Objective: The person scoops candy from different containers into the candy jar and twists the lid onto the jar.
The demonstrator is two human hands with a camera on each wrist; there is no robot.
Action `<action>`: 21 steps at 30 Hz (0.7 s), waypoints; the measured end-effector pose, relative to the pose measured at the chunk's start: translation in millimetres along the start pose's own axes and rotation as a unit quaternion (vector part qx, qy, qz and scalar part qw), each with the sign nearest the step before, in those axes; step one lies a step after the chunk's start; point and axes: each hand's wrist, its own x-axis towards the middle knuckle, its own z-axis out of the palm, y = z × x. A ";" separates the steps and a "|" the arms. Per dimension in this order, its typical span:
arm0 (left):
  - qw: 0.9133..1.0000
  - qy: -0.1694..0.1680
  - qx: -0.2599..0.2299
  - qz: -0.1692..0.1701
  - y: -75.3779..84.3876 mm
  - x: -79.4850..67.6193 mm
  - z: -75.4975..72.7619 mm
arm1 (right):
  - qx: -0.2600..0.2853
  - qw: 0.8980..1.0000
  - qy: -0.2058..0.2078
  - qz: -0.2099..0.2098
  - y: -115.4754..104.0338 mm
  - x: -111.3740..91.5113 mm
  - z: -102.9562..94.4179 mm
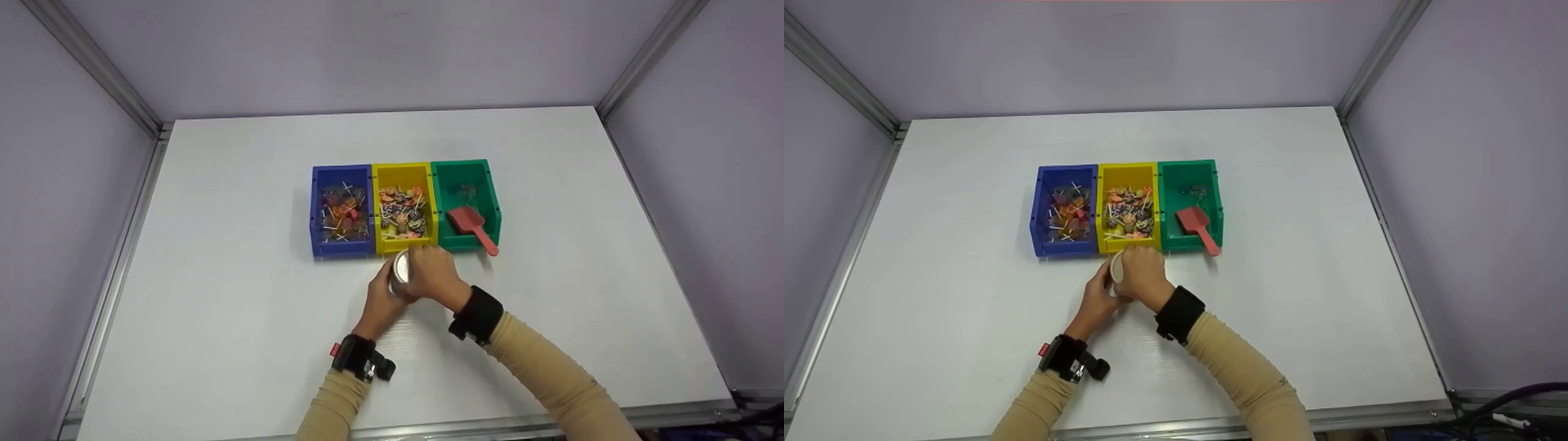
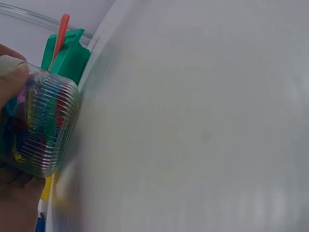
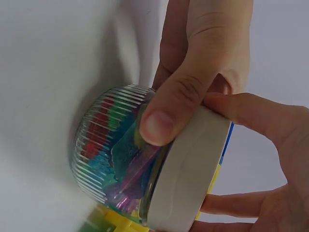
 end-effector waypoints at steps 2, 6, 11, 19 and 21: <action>1.000 -0.004 -0.008 -0.007 0.3 1.8 0.3 | -0.005 1.000 -0.009 0.006 0.6 0.6 -0.1; 0.999 -0.019 -0.023 -0.023 1.4 3.2 0.0 | -0.018 0.999 -0.028 0.020 1.0 0.2 0.6; 0.999 -0.032 0.008 -0.024 0.8 6.7 -4.9 | -0.012 0.999 -0.039 0.024 1.5 -0.4 1.4; 0.981 -0.079 0.172 0.038 18.9 6.5 -35.2 | 0.057 0.993 -0.098 0.015 11.1 0.5 -10.5; 0.971 -0.083 0.219 0.054 30.5 7.5 -47.3 | 0.070 0.990 -0.115 0.032 17.3 3.1 -17.5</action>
